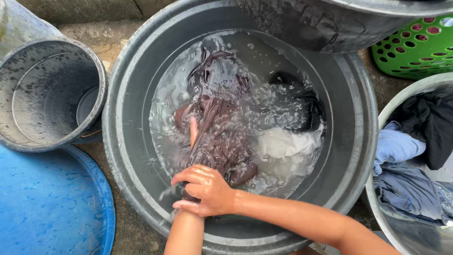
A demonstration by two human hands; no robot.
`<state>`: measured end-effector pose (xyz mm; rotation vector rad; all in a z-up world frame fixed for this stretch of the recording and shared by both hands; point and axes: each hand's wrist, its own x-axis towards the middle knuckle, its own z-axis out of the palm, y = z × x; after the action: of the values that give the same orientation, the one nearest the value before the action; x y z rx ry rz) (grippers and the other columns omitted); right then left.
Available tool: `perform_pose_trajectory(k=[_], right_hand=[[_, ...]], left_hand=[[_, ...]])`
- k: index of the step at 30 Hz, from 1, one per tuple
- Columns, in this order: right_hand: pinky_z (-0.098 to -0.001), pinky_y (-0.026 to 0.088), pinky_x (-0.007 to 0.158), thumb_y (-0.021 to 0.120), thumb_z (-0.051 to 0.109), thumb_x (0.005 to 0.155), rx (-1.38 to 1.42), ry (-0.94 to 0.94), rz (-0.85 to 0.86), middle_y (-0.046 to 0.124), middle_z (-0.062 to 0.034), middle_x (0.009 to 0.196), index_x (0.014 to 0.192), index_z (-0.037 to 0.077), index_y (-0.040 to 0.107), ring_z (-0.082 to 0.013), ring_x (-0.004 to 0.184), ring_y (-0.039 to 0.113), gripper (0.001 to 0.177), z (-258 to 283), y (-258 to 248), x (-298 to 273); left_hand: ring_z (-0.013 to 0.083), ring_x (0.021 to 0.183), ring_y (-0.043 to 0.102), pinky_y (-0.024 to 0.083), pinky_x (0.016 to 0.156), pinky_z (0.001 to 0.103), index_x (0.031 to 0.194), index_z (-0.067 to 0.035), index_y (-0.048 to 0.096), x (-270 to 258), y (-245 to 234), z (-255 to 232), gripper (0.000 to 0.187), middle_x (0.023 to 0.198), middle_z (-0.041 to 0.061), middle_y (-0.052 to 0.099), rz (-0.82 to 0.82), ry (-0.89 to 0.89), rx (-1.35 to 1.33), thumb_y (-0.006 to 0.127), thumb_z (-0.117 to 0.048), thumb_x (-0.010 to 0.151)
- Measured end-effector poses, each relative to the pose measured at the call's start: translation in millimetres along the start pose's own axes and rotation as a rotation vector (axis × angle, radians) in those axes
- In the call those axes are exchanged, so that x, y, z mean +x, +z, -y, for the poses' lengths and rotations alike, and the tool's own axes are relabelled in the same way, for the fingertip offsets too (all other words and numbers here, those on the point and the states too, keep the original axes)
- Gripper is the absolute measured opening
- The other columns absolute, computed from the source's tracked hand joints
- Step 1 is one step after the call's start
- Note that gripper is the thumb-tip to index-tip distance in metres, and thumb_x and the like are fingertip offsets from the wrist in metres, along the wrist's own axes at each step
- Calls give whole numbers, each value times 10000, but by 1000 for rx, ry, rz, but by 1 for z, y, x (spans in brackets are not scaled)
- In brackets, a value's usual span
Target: The person hand-washes clothes by scrubbing them in a large basin of soapy water, transferring items between baskets and a metal bowl, and wringing out the wet garments.
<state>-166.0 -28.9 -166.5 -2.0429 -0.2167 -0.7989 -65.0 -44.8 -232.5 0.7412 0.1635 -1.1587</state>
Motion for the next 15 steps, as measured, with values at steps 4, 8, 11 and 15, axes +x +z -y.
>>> perform_pose_trajectory(k=[4, 8, 11, 15], right_hand=[[-412, 525, 602, 686, 272, 859, -119, 264, -91, 680, -101, 741, 749, 102, 685, -277, 657, 661, 203, -121, -11, -3], [-461, 489, 608, 697, 252, 863, -499, 482, -241, 636, -171, 759, 785, 57, 670, -387, 700, 631, 211, -201, -75, -28], [-489, 457, 610, 743, 247, 908, -630, 548, -336, 593, -201, 770, 710, 9, 558, -419, 714, 595, 360, -184, -80, -36], [-432, 520, 731, 711, 143, 811, -280, 63, -267, 667, -139, 901, 722, 53, 575, -330, 815, 664, 186, -75, -24, -14]], left_hand=[[244, 1215, 633, 488, 1079, 430, 1417, -55, 542, -4, -30, 8, 608, 1391, 127, 611, -135, 19, -48, 571, -490, 994], [232, 1164, 679, 527, 1056, 425, 1387, -51, 573, 27, -22, 6, 594, 1349, 118, 645, -46, -68, -86, 567, -500, 998], [213, 1145, 694, 525, 1005, 409, 1418, -51, 535, 19, -30, 5, 663, 1347, 109, 656, -28, -69, -74, 496, -546, 978], [197, 1110, 675, 518, 934, 388, 1394, -32, 559, 33, -27, -4, 627, 1320, 107, 658, -180, -105, 158, 521, -500, 979]])
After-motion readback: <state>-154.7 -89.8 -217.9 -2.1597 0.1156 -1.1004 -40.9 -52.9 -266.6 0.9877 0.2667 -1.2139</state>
